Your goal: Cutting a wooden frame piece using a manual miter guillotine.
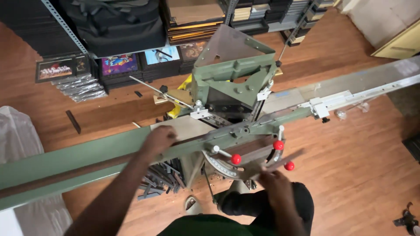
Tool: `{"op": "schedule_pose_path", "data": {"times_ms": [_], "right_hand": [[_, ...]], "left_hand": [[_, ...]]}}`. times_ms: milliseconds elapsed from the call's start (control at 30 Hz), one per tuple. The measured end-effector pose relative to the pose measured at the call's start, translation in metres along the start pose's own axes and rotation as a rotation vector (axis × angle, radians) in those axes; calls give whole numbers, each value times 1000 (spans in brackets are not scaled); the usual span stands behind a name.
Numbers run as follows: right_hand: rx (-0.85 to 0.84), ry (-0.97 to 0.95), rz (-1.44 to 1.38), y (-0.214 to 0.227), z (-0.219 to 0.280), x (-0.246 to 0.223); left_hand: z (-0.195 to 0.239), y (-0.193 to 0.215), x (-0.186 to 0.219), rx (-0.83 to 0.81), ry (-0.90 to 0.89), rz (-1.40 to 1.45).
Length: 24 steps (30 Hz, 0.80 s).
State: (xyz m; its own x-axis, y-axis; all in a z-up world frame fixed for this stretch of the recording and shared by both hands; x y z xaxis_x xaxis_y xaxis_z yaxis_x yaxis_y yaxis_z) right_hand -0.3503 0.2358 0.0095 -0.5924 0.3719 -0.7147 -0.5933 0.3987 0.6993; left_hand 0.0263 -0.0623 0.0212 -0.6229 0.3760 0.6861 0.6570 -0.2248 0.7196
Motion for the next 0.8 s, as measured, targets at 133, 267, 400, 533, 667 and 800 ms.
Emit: {"op": "schedule_pose_path", "data": {"times_ms": [133, 267, 400, 533, 667, 800], "right_hand": [[-115, -538, -553, -66, 8, 8], [-207, -753, -664, -93, -13, 27], [-434, -863, -520, -115, -15, 57], [-342, -567, -303, -84, -18, 58], [-264, -484, -312, -35, 10, 27], [-90, -648, -473, 1, 40, 61]], "left_hand": [[21, 13, -32, -292, 217, 104], [0, -22, -44, -336, 149, 137], [-40, -91, 1, -242, -249, 78], [-62, -134, 54, -239, -204, 173], [-40, -112, 41, -265, -102, 414], [-3, -35, -15, -219, -92, 25]]}}
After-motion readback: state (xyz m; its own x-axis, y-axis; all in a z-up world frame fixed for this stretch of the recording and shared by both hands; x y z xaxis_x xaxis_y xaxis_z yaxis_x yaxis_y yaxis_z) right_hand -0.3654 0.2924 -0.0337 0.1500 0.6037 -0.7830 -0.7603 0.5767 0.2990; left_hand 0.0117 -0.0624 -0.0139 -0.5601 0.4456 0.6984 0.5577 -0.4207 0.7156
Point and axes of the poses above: each hand's wrist, its own z-axis away from the middle knuckle, its own y-axis out of the back of the hand, x = y × z, the point moved 10 cm from there along -z, towards the middle knuckle, and after that the axes turned 11 degrees about x, right-handed, at the moved point
